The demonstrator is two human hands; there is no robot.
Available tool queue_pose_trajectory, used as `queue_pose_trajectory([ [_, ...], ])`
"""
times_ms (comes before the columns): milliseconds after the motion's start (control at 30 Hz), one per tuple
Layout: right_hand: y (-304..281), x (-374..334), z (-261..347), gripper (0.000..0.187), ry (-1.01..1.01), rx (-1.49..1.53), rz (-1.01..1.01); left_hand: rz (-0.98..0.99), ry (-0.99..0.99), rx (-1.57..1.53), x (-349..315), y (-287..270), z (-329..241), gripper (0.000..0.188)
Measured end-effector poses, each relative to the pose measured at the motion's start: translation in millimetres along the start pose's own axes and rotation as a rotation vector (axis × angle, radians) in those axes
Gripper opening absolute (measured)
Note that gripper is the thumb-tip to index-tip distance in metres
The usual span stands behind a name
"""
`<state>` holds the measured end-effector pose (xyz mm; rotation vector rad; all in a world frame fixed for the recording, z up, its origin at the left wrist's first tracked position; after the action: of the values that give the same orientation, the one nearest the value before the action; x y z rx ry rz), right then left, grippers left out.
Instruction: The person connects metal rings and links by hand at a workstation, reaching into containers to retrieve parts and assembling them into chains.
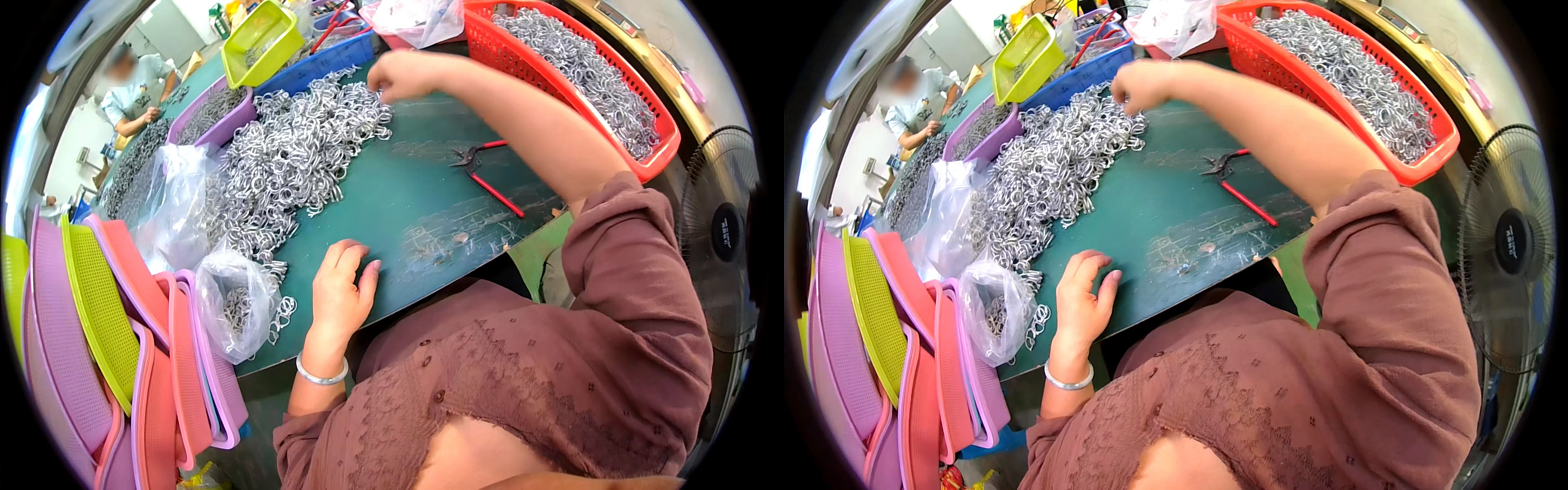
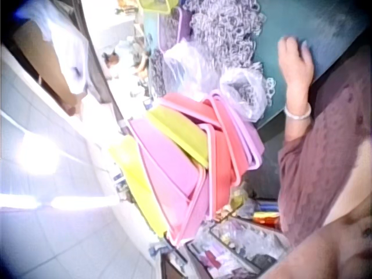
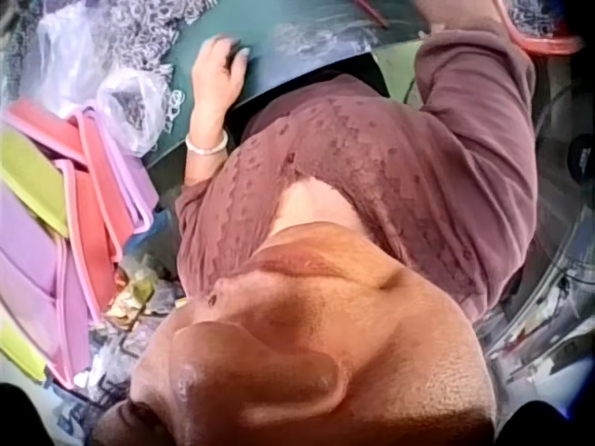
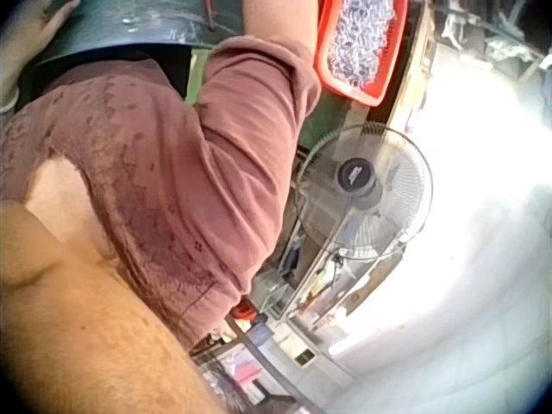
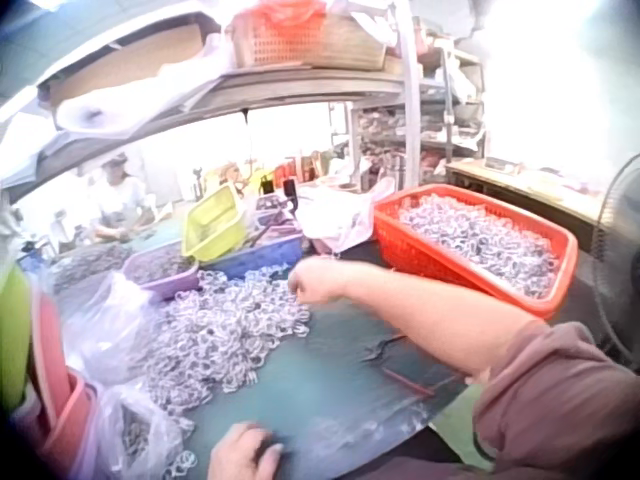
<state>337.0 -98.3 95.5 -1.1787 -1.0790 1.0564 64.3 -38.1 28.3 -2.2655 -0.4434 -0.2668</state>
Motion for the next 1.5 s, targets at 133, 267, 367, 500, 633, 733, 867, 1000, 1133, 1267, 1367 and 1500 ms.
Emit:
queue_pose_trajectory([
  [133,57,19,14,0.037,0.127,0.03,-0.214,0.018,-0.043,-0.01,-1,-2,3,0.017],
  [267,69,23,12,0.023,0.176,0.115,-0.302,0.007,-0.01,0.013,-2,-5,3,0.017],
  [367,72,14,18,0.018,0.117,0.157,-0.364,-0.008,0.047,0.023,-1,-2,4,0.017],
  [500,62,-5,29,0.018,0.055,0.158,-0.438,0.035,-0.009,0.002,2,1,2,0.017],
  [633,44,-30,31,0.019,0.039,0.314,-0.506,0.05,-0.054,-0.002,2,2,5,0.017],
  [733,32,-49,44,0.018,0.01,0.568,-0.477,0.026,-0.018,0.033,5,2,6,0.017],
  [867,36,-77,41,0.026,-0.144,0.28,-0.404,0.025,-0.058,-0.005,8,2,2,0.017],
  [1000,46,-96,31,0.026,0.067,0.208,-0.472,0.0,-0.046,0.048,12,8,10,0.019],
  [1133,76,-97,59,0.038,0.097,0.34,-0.078,0.057,-0.054,0.124,31,16,12,0.03],
  [1267,90,-92,58,0.043,0.047,0.168,-0.114,0.172,0.043,0.231,62,39,0,0.043],
  [1367,82,-84,62,0.028,-0.024,0.265,-0.076,0.161,0.131,0.268,74,53,1,0.037],
  [1500,81,-92,61,0.015,-0.058,0.307,-0.098,0.166,0.159,0.283,80,54,2,0.027],
])
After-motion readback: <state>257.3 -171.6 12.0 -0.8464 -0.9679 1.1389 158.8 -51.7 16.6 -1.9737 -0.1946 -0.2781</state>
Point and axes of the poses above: each hand's wrist, its own x-axis towards the middle knuckle, its own y-axis out of the palm, z = x × y, the point moved 5 cm from there along x, towards the middle knuckle, and after that the axes turned 9 degrees about -y, right-handed, at the moved point
